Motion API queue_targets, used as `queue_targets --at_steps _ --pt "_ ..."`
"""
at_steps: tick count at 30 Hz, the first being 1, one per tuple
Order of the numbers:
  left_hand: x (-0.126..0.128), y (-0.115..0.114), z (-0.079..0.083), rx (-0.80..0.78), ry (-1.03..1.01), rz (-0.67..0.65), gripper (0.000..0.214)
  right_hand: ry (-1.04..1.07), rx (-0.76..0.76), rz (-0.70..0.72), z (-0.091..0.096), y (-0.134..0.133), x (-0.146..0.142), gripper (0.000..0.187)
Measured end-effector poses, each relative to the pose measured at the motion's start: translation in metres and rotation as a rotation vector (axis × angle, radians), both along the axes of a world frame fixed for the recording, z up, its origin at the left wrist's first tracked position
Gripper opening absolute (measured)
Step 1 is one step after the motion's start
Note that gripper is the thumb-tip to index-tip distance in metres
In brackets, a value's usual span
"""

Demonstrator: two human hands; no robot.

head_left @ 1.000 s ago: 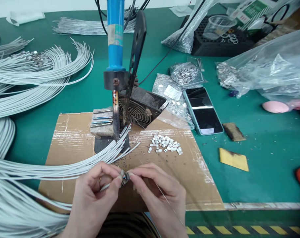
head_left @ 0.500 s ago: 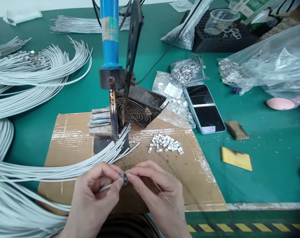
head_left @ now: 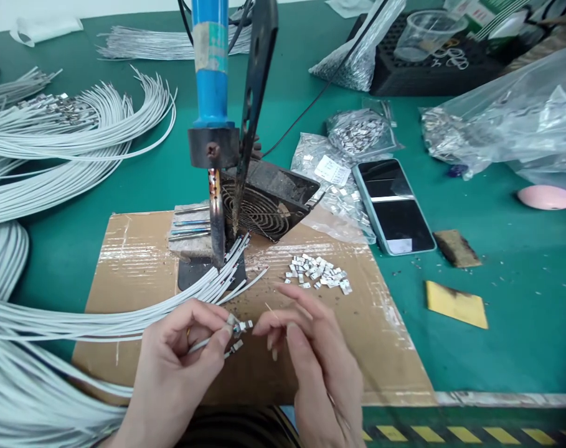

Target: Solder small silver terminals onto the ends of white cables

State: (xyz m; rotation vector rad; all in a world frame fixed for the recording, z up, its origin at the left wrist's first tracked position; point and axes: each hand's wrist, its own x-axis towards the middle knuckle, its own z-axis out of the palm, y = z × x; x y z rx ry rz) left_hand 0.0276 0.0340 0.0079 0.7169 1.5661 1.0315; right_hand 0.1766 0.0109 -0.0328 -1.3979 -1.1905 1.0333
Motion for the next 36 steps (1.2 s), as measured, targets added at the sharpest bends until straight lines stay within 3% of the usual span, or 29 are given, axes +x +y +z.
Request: queue_targets --at_steps 3,7,14,22,29,36 --pt "0.001 0.003 0.000 -0.006 0.007 0.033 0.015 -0.033 -0.071 -0.066 0.006 0.000 -0.002 0.016" --pt "0.000 0.006 -0.001 0.016 0.041 0.049 0.015 -0.026 -0.045 -0.025 0.010 0.007 0.000 0.033" --pt "-0.004 0.012 -0.004 0.063 0.033 0.073 0.015 0.155 -0.003 0.068 0.007 0.019 -0.006 0.020" --pt "-0.005 0.020 -0.007 0.092 0.011 0.102 0.015 0.132 -0.046 0.017 0.006 0.027 -0.017 0.022" --pt "-0.012 0.023 -0.018 0.166 0.028 0.044 0.014 0.169 -0.049 -0.008 0.008 0.034 -0.022 0.022" --pt "-0.003 0.038 -0.007 0.162 -0.001 0.111 0.015 0.068 0.006 -0.025 0.011 0.042 -0.023 0.022"
